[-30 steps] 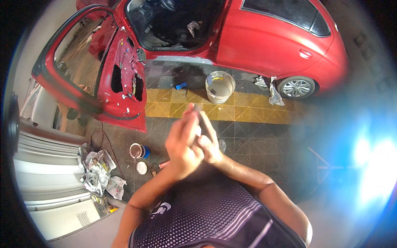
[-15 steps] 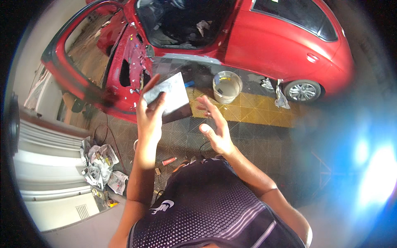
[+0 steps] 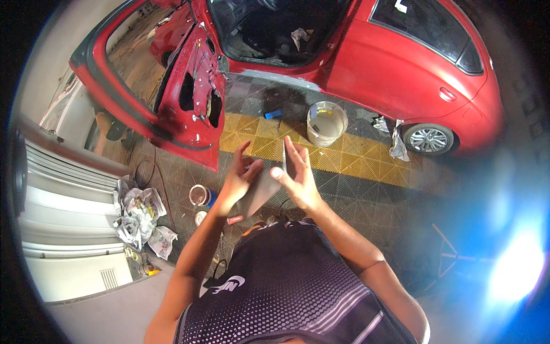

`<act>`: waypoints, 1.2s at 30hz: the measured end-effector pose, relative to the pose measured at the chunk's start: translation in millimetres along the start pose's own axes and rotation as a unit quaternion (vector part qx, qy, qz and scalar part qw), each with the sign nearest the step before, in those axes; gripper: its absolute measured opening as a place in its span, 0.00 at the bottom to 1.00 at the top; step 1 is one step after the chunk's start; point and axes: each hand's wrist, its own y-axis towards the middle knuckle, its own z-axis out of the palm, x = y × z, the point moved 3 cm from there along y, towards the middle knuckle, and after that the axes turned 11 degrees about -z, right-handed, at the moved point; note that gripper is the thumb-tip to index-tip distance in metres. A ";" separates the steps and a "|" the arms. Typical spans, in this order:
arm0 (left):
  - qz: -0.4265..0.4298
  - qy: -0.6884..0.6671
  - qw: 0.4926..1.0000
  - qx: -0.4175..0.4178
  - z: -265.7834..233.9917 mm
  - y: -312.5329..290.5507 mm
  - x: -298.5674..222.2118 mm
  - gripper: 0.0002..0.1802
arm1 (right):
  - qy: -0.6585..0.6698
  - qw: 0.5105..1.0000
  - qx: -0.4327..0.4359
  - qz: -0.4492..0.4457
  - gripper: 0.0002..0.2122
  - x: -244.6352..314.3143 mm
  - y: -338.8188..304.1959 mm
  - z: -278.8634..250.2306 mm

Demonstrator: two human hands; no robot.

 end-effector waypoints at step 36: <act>0.068 0.082 0.868 -0.485 -98.4 -16.0 -58.8 0.24 | -0.174 0.980 0.099 0.022 0.25 -3.1 1.6 56.5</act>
